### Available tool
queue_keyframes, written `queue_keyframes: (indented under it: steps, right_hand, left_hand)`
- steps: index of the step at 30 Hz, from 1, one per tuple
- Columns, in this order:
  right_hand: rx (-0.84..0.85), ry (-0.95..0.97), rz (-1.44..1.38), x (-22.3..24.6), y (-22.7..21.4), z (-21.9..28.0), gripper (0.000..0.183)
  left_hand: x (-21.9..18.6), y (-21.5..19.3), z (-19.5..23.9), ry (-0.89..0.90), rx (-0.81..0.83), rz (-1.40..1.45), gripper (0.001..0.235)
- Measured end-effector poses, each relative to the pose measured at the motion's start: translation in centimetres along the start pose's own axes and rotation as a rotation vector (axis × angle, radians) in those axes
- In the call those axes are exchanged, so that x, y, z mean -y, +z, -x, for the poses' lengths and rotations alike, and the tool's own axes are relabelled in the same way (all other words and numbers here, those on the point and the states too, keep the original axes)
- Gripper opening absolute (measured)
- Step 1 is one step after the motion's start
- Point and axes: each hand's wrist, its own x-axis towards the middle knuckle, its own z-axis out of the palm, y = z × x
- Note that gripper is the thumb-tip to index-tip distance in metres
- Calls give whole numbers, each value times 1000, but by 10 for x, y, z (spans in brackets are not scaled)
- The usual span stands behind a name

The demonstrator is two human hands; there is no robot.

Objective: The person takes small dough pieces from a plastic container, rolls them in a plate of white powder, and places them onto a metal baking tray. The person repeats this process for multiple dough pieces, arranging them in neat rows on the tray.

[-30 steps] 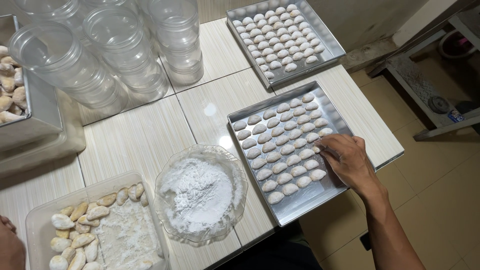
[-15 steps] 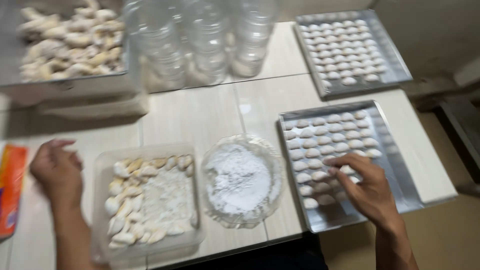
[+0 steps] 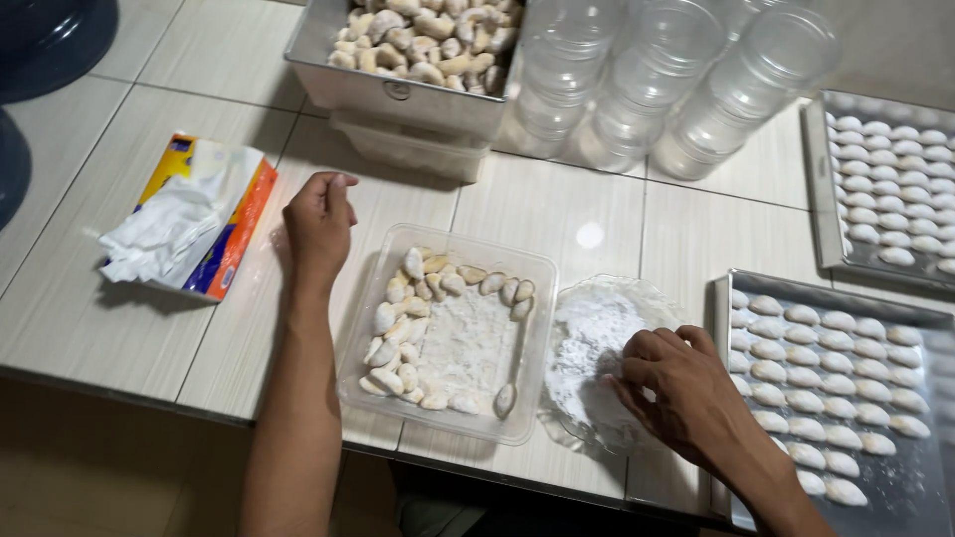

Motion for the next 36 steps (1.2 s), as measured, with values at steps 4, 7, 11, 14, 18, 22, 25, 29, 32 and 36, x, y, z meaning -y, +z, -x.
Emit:
queue_keyframes:
  steps: [4, 7, 11, 14, 18, 22, 25, 29, 32, 36]
  right_hand:
    - [-23, -21, -16, 11, -9, -14, 14]
    - [17, -68, -36, 25, -22, -33, 31]
    - [-15, -130, -25, 62, -29, -72, 17]
    - [53, -94, 42, 79, -17, -105, 19]
    - [148, -35, 141, 88, 19, -142, 30]
    - [140, -38, 224, 95, 41, -159, 31]
    - [98, -40, 305, 93, 53, -166, 23]
    - [50, -47, 292, 95, 56, -168, 19]
    - [21, -34, 173, 96, 51, -164, 18]
    - [-43, -9, -338, 93, 24, -148, 21]
  left_hand:
    - [-4, -3, 0, 31, -2, -1, 26]
    - [-9, -5, 0, -17, 33, -25, 26]
    - [-1, -2, -2, 33, 26, 44, 25]
    - [2, -1, -3, 63, 13, 101, 24]
    - [5, -1, -4, 78, 9, 102, 25]
    - [7, -1, -6, 90, 16, 121, 26]
    - [8, 1, -7, 98, 11, 116, 26]
    - [7, 0, -6, 101, 14, 107, 26]
    - [7, 0, -7, 98, 15, 70, 25]
    - [8, 1, -7, 33, 19, 7, 23]
